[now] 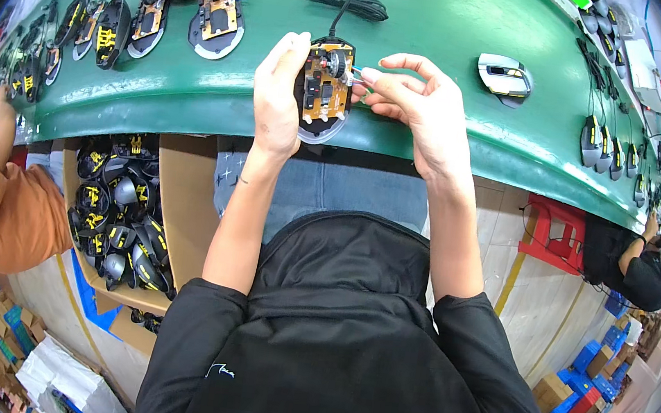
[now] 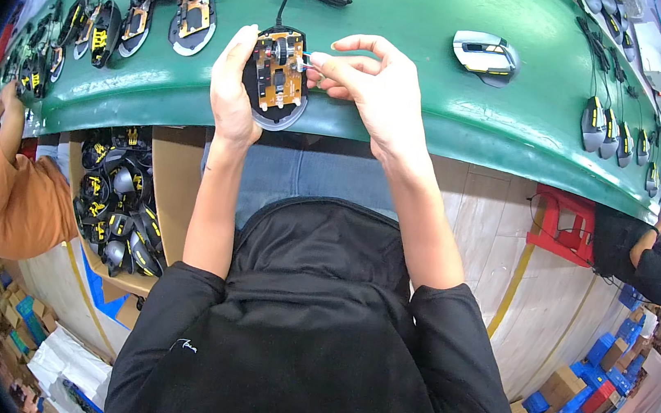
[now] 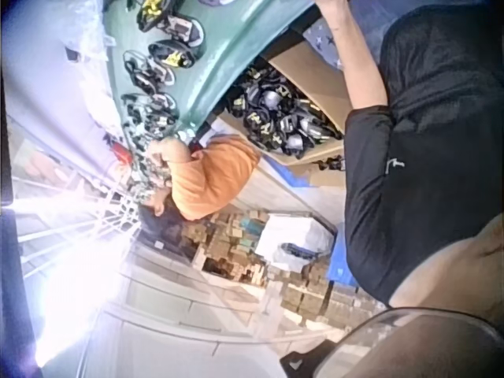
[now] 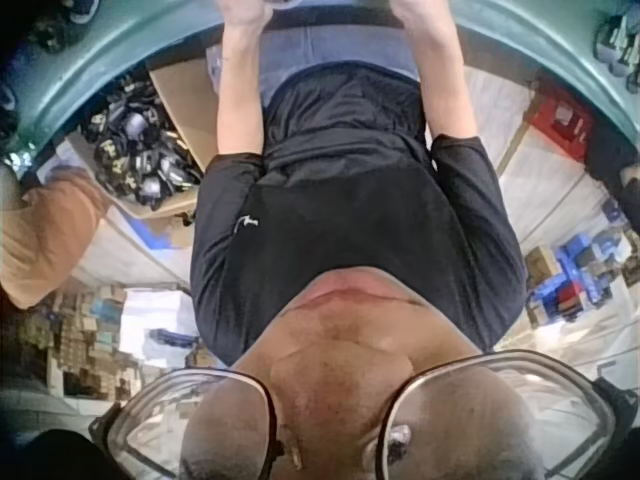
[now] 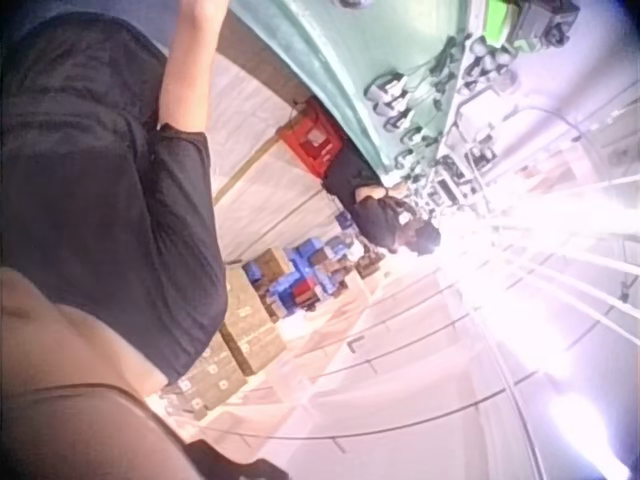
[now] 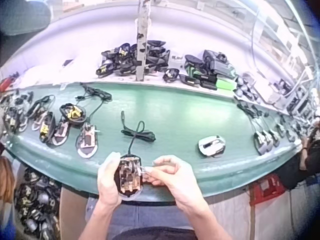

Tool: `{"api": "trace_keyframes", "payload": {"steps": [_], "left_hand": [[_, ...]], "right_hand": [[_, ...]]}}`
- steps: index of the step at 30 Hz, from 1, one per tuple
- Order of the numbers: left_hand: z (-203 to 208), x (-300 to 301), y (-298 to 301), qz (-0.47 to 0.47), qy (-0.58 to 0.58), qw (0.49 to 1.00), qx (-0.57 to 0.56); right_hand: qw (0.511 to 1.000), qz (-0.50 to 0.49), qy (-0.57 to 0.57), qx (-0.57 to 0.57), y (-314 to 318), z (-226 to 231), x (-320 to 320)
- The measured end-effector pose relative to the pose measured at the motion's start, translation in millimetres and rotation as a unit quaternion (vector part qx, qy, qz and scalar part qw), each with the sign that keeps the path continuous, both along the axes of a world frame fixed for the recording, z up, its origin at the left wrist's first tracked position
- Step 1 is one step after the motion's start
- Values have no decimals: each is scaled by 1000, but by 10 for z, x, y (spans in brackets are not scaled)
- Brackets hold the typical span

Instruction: Assemble the top covers onto computer mouse bases on an assembly line.

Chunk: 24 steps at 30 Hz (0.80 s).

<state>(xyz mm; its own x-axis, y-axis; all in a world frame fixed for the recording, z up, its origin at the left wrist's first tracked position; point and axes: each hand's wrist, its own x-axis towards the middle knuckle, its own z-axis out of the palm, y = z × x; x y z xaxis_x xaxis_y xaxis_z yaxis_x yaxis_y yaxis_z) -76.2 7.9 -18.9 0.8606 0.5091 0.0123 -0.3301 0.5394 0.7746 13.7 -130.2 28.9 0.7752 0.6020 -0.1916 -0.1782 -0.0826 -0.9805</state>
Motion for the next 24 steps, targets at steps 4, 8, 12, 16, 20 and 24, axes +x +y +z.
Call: {"api": "trace_keyframes", "payload": {"steps": [4,8,12,16,20,24], "left_hand": [[-38,1,9,13,14,999,51],[0,-15,-17,15,9,999,46],[-50,37,-63,107,-4,994,19],[-41,13,-40,75,-19,997,-12],[-1,-7,0,23,-20,999,18],[21,-3,-17,22,20,998,51]], "right_hand": [[995,29,-87,-30,20,52,27],[998,33,-59,16,62,62,38],[958,-133,-252,-7,292,39,-379],[766,-76,-634,-80,314,-263,-650],[691,-20,-702,-169,266,-363,-723],[773,46,-625,-98,96,-203,-535]]}}
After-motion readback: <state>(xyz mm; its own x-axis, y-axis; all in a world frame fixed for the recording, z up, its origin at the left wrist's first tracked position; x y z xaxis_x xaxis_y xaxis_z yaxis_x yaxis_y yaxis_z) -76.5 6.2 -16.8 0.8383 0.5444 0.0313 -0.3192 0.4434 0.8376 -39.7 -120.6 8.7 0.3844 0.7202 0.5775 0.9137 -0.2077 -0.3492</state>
